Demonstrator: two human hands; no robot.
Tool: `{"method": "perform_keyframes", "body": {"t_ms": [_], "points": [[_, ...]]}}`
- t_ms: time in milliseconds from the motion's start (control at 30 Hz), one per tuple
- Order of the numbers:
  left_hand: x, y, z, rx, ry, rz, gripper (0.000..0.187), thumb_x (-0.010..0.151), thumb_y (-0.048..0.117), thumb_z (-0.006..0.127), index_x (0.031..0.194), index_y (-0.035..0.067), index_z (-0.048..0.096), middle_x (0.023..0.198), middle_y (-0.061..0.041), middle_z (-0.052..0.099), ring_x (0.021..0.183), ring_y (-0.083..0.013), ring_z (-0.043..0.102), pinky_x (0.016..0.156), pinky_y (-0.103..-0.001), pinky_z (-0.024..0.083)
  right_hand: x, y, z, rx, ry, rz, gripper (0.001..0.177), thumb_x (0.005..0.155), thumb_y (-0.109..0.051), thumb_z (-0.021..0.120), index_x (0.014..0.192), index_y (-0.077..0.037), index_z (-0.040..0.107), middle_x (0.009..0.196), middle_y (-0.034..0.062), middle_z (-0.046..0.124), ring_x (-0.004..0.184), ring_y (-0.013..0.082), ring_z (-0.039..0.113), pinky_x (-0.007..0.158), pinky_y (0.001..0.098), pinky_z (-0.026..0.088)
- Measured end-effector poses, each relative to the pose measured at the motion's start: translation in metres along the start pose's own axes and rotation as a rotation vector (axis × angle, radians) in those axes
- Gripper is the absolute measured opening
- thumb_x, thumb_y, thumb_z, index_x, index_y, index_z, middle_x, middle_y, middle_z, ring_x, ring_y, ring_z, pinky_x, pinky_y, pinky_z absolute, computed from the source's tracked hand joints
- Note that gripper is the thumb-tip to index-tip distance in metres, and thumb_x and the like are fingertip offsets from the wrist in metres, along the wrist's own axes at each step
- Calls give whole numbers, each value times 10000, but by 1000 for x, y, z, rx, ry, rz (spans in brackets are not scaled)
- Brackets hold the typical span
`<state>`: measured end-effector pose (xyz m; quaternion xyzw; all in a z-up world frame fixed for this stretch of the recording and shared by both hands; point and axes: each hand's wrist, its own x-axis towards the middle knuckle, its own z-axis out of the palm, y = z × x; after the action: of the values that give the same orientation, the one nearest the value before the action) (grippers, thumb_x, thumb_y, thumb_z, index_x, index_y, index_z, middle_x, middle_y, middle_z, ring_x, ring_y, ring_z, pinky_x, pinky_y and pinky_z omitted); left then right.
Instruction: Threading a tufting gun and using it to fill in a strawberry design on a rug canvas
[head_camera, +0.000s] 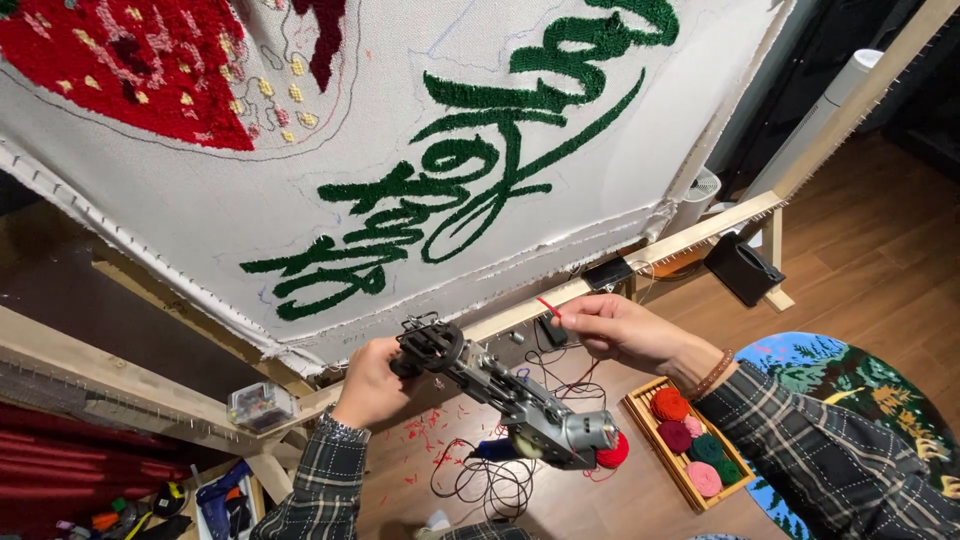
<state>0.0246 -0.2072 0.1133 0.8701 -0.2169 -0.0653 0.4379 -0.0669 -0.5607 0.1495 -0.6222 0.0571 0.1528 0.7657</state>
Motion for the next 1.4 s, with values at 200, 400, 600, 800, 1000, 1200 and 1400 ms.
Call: {"method": "perform_keyframes", "body": {"t_ms": [200, 400, 600, 800, 1000, 1200, 1400], "points": [[1, -16, 0, 52, 25, -71, 122, 640, 147, 804, 714, 106, 716, 603, -66, 691, 755, -408, 731, 757, -389, 573, 4, 5, 12, 22, -33, -22, 165, 1022, -85, 637, 1053, 20, 760, 606, 50, 519, 509, 73, 483, 488, 180, 353], [-2, 3, -8, 49, 24, -101, 100, 672, 182, 783, 710, 123, 711, 604, -62, 689, 763, -407, 729, 759, -400, 561, -2, -4, 32, -5, -108, -8, 203, 1049, -128, 615, 1045, 13, 761, 541, -44, 375, 467, 26, 334, 461, 173, 259], [0, 4, -6, 94, 50, -100, 125, 634, 187, 782, 679, 122, 685, 591, -60, 671, 750, -398, 719, 618, -277, 488, -6, -13, 46, 26, -111, -5, 182, 1063, -142, 593, 1044, -18, 725, 618, 36, 487, 411, 52, 451, 388, 163, 282], [-6, 26, -10, 92, 50, -92, 116, 661, 170, 754, 634, 128, 649, 544, -35, 647, 686, -404, 701, 643, -291, 514, -8, -10, 52, 94, -119, 24, 199, 1064, -144, 578, 1103, -9, 719, 639, 51, 501, 385, 60, 473, 375, 158, 292], [-10, 26, -10, 108, 59, -73, 158, 675, 205, 780, 668, 115, 650, 582, -99, 658, 709, -433, 690, 685, -334, 532, -7, -5, 50, 158, -158, 33, 201, 1072, -153, 562, 1097, -6, 696, 653, 51, 500, 382, 63, 473, 381, 165, 320], [-11, 23, -9, 84, 76, -72, 226, 668, 224, 829, 659, 116, 631, 562, -69, 652, 658, -395, 685, 685, -319, 531, -6, 0, 48, 176, -175, 39, 209, 1075, -166, 552, 1117, -7, 682, 675, 49, 516, 388, 58, 482, 386, 173, 340], [-8, 6, -7, 110, 80, -77, 229, 674, 216, 831, 638, 142, 618, 548, -43, 646, 661, -373, 701, 669, -325, 525, -5, 8, 45, 194, -180, 40, 206, 1081, -171, 539, 1088, -9, 664, 691, 50, 516, 389, 59, 471, 377, 183, 344]]}}
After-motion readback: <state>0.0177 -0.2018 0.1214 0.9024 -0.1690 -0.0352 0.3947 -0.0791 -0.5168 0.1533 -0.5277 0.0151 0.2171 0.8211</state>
